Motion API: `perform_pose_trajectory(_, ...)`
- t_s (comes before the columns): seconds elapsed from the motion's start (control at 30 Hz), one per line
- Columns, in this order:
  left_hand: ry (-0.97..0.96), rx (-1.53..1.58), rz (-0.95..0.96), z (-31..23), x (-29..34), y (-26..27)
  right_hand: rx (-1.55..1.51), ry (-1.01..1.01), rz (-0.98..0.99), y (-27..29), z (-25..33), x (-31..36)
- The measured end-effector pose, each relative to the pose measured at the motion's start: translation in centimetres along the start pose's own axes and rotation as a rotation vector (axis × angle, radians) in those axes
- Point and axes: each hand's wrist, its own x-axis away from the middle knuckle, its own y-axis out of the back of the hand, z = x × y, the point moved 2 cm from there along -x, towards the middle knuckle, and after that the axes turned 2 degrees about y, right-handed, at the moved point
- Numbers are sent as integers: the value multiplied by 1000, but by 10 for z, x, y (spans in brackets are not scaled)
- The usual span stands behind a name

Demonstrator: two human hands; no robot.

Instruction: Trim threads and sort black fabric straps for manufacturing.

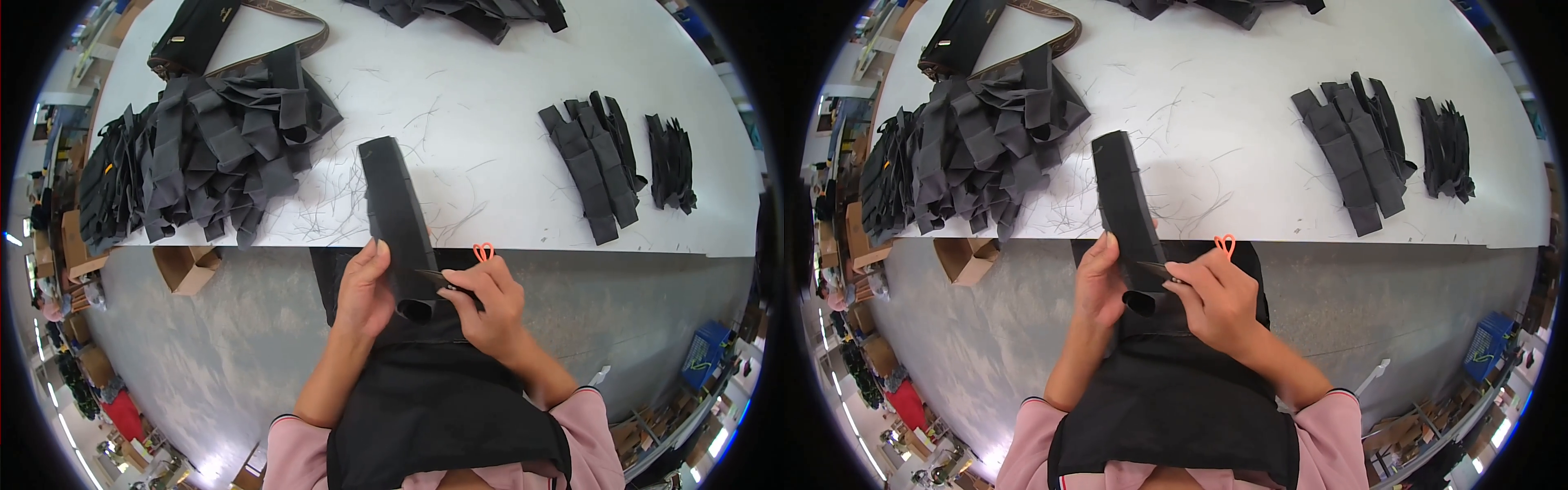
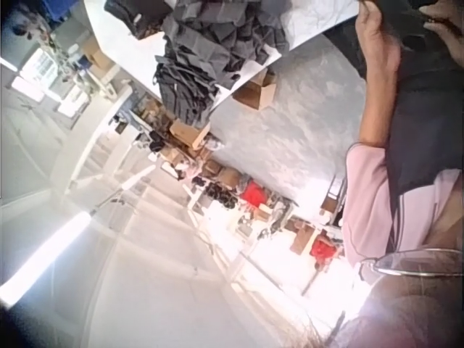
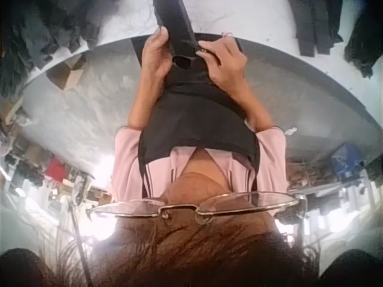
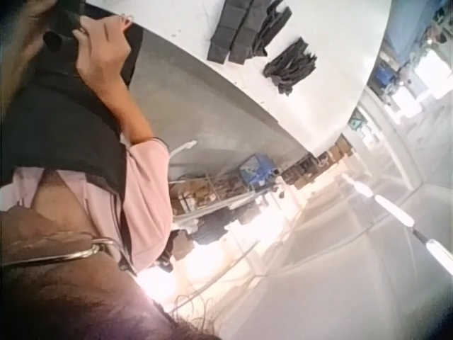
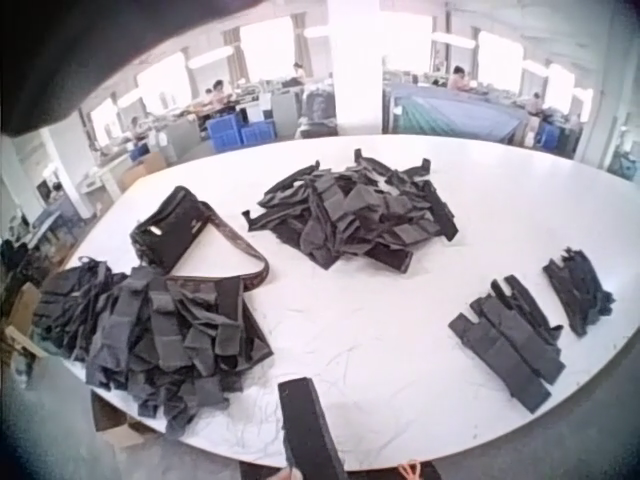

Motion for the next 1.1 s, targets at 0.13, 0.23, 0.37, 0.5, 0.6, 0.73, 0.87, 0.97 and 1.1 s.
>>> perform_pose_trajectory(0.13, -27, -34, -103, -5, 1, 1, -24, -89, -70, 8, -8, 8)
perform_pose_trajectory(0.23, 5, 41, -71, -4, 2, -4, -70, -156, -45, 6, -8, 7)
perform_pose_trajectory(0.37, 47, 90, 11, 0, 4, -2, -179, -231, -38, 3, -9, 6)
perform_pose_trajectory(0.5, 80, 107, -81, 0, 6, -9, -202, -224, -52, 1, -14, 5)
perform_pose_trajectory(0.6, 88, 123, -62, 0, 7, -11, -187, -99, -63, 0, -15, 6)
perform_pose_trajectory(0.73, 85, 130, -97, 1, 6, -10, -137, -176, -94, 4, -12, 14)
perform_pose_trajectory(0.87, 92, 129, -104, 0, 6, -8, -113, -177, -134, 5, -12, 12)
perform_pose_trajectory(0.97, 76, 115, -101, 1, 6, -6, -131, -178, -30, 5, -10, 10)
perform_pose_trajectory(1.1, 81, 40, -71, 1, 6, -1, -175, -128, -31, 5, -11, 10)
